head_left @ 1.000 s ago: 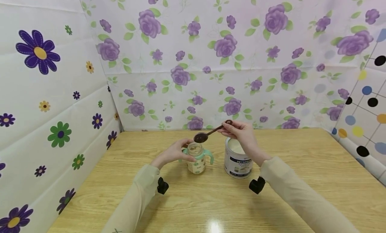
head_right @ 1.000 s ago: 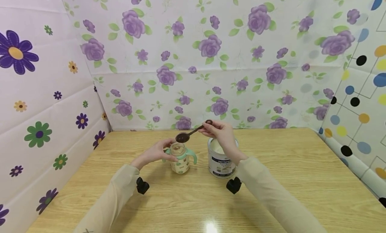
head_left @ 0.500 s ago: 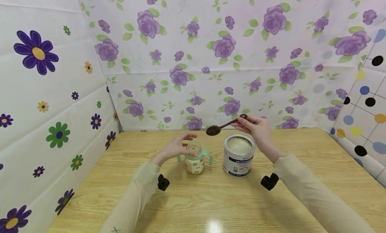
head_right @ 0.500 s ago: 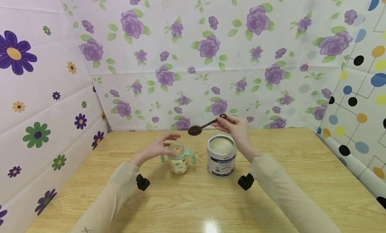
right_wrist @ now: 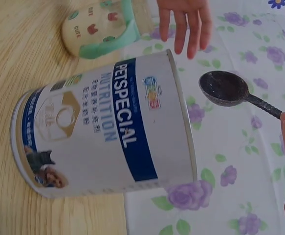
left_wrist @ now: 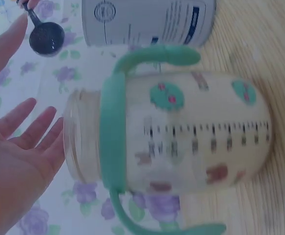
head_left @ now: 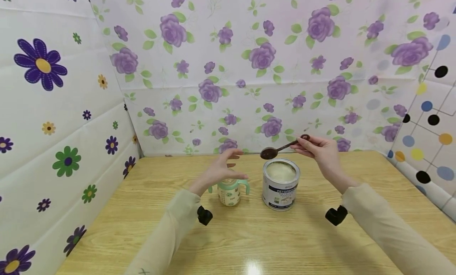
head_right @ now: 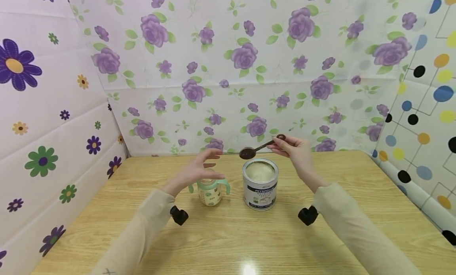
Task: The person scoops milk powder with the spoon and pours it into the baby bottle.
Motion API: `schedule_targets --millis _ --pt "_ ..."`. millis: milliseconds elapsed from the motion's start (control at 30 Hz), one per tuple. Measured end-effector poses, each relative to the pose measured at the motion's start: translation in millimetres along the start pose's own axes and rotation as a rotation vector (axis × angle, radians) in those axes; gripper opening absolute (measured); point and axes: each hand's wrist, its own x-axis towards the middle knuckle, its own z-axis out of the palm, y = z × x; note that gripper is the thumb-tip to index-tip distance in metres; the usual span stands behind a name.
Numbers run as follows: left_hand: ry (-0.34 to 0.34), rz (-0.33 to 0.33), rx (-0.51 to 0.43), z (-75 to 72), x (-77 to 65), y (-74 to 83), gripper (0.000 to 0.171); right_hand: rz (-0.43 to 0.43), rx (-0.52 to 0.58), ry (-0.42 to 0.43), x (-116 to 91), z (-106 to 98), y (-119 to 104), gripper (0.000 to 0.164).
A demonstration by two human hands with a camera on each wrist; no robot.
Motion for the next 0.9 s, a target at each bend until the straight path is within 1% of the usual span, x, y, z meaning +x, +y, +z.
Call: schedule_targets --millis 133,300,333,400,533,667,767,900 --pt "-0.005 0.016 0.022 12.3 6.4 5.0 0.076 -0.009 -0.049 0.012 -4 -6 -2 0.016" --pt "-0.023 -0.013 -0.006 25.7 6.3 32.2 0.072 -0.026 -0.103 0.008 -7 -12 -3 0.016" --pt "-0.016 -0.02 -0.004 29.4 7.2 33.6 0.072 -0.03 -0.113 0.005 -7 -14 -3 0.016" --pt "0.001 -0.037 -0.003 38.2 12.1 30.7 0.075 -0.037 -0.135 -0.005 -8 -16 -3 0.017" --pt "0.06 -0.056 0.012 55.3 22.8 11.6 0.085 -0.066 -0.198 -0.047 -10 -20 -1 0.018" --pt "0.09 -0.087 0.022 64.8 25.5 10.1 0.09 -0.093 -0.233 -0.086 -13 -24 1 0.017" --pt "0.103 -0.091 0.027 69.6 27.6 10.0 0.089 -0.102 -0.252 -0.095 -14 -27 2 0.017" --pt "0.127 -0.121 0.028 76.5 29.7 8.8 0.09 -0.1 -0.293 -0.096 -16 -30 4 0.018"
